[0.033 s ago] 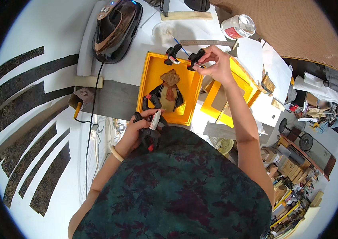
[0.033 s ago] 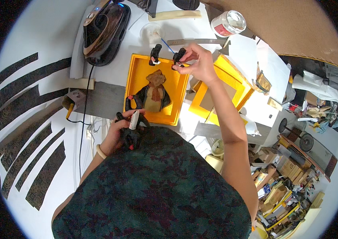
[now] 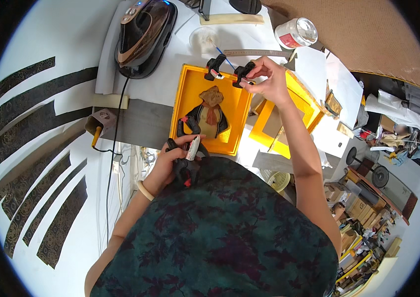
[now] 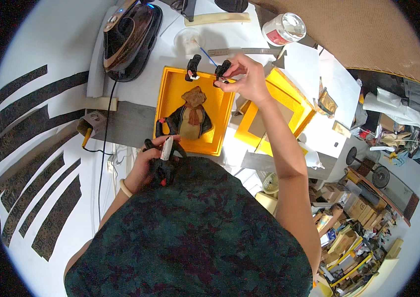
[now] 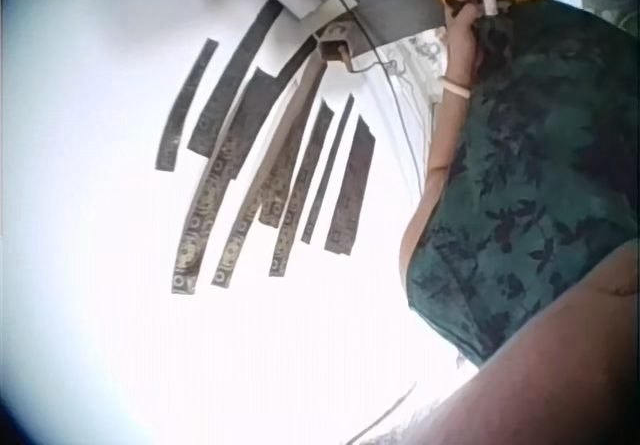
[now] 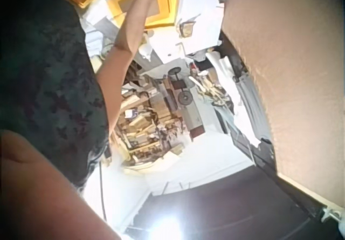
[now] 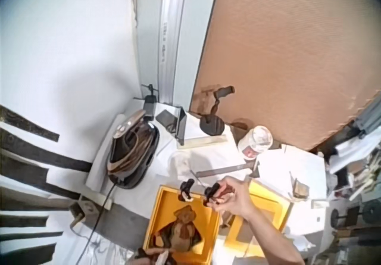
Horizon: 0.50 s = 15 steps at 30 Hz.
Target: The person places a printed image into a yellow frame, then secures it using multiple black clamps. They retrieve clamps from a nearby container, attach them to the frame edges, and later retrieve a backing board from a shelf to complete the assembly.
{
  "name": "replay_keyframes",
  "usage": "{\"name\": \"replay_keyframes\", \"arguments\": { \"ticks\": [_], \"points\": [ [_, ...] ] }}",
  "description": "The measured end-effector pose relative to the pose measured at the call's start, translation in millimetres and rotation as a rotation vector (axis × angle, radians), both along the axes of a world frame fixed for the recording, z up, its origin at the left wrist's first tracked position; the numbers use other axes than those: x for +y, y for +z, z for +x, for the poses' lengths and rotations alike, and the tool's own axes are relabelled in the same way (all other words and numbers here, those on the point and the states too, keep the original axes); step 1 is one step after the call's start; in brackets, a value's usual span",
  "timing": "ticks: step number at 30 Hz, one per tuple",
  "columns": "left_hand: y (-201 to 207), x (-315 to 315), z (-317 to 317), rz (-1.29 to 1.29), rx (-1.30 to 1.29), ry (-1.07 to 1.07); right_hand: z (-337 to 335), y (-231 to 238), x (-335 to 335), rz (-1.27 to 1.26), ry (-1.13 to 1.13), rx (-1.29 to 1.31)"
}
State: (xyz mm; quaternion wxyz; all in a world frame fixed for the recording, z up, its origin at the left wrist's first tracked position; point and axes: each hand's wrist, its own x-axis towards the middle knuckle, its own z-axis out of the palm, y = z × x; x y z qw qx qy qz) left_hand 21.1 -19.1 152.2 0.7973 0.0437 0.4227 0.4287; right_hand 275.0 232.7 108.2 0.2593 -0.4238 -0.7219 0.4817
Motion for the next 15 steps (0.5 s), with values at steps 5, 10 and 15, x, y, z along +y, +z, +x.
{"name": "replay_keyframes", "arguments": {
  "ticks": [5, 10, 15],
  "points": [
    [-5, 1, 2, 0.024, -0.012, 0.021, 0, -7, 1, 0.005, -0.011, -0.037],
    [-9, -1, 0, 0.029, -0.019, 0.017, 2, -17, -1, 0.050, -0.016, -0.031],
    [-10, -4, 1, 0.001, -0.043, 0.067, 9, 5, -11, 0.021, 0.040, -0.219]
  ]
}}
